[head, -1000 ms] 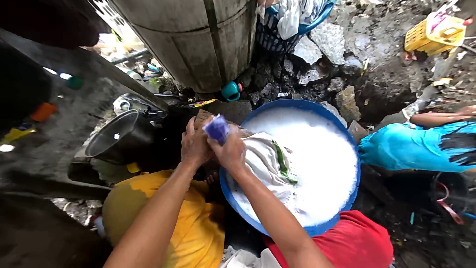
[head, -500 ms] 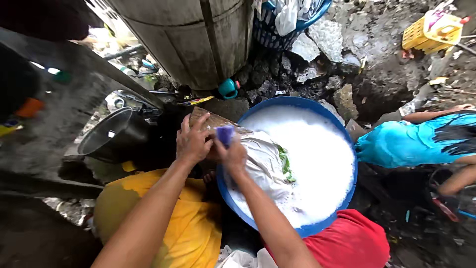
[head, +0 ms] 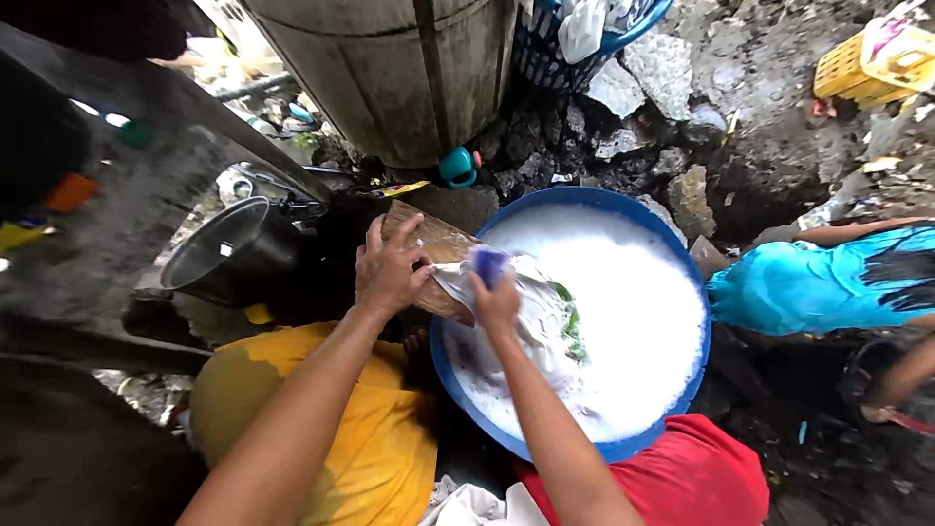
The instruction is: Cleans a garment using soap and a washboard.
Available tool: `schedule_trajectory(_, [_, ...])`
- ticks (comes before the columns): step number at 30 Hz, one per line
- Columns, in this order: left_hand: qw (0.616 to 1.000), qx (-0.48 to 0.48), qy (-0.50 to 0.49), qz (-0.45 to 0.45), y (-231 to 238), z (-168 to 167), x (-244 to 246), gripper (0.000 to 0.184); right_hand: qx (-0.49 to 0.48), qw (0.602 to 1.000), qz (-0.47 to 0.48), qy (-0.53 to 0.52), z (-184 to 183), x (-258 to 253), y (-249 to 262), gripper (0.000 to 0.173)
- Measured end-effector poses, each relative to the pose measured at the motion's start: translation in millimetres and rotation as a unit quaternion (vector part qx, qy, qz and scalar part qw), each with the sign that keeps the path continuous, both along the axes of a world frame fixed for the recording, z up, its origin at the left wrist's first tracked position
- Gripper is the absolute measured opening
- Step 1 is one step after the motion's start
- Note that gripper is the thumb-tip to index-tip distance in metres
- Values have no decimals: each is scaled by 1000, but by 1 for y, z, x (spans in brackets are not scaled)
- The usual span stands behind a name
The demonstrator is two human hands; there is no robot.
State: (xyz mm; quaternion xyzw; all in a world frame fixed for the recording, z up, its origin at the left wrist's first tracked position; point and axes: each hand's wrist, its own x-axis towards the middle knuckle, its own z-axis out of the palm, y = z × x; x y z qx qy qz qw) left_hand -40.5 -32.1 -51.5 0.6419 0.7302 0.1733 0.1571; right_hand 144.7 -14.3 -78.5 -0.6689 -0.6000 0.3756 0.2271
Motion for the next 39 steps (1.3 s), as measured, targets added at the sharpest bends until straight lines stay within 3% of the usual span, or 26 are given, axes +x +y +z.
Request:
schedule_trajectory(3, [1000, -1, -4, 2, 0, -1, 1, 13, -55, 982, -167, -72, -66, 111, 11, 73])
schedule_trajectory(5, [1000, 4, -2, 3, 1, 0, 1, 12, -75, 967, -232, -76, -68, 128, 20, 74])
schedule_trajectory(8, [1000, 2, 1, 3, 1, 0, 1, 13, -15, 984, -179, 22, -26, 43, 17, 64])
schedule_trajectory(10, [1000, -3, 0, 1, 0, 0, 0, 14, 11, 999, -35, 34, 11, -31, -5, 57])
schedule_trajectory(12, [1000, -7, -9, 2, -1, 1, 0, 16, 34, 998, 61, 9, 16, -43, -22, 57])
schedule_trajectory(14, [1000, -8, -8, 3, 1, 1, -1, 14, 9, 999, 16, -30, -15, 13, -18, 62])
schedule_trajectory(16, [1000, -5, -11, 3, 1, 0, 0, 14, -42, 989, -122, -66, -61, 93, -10, 69])
schedule_trajectory(18, [1000, -1, -11, 1, 1, 1, 0, 14, -87, 969, -213, -85, -71, 136, -2, 70])
schedule_trajectory(21, [1000, 1, -5, 2, 2, 2, 1, 15, -39, 978, -203, 18, -27, 74, 0, 63])
schedule_trajectory(23, [1000, -4, 3, 2, 2, 1, -1, 15, 13, 995, -83, 55, 3, -8, -10, 57])
schedule_trajectory(25, [1000, 1, 2, -1, 0, 1, -1, 15, 26, 998, 36, 36, 16, -46, -20, 55])
schedule_trajectory(27, [1000, 9, -2, -5, 1, 0, -1, 14, 5, 999, 41, 4, -3, -6, -21, 60])
schedule_trajectory(30, [1000, 6, 0, -2, 1, -1, 0, 14, -72, 984, -149, -73, -67, 115, -13, 69])
schedule_trajectory(32, [1000, 4, 1, 0, 2, 1, 0, 13, -96, 968, -217, -83, -72, 147, -5, 67])
schedule_trajectory(35, [1000, 4, 2, 2, 3, 1, 1, 13, -53, 983, -177, 4, -29, 70, -2, 61])
schedule_trajectory(37, [1000, 5, 6, -1, 1, 0, 0, 13, -2, 999, -46, 27, 6, -4, -11, 58])
schedule_trajectory(39, [1000, 3, 3, -1, 2, 0, 0, 14, 49, 997, 59, 2, 14, -27, -10, 57])
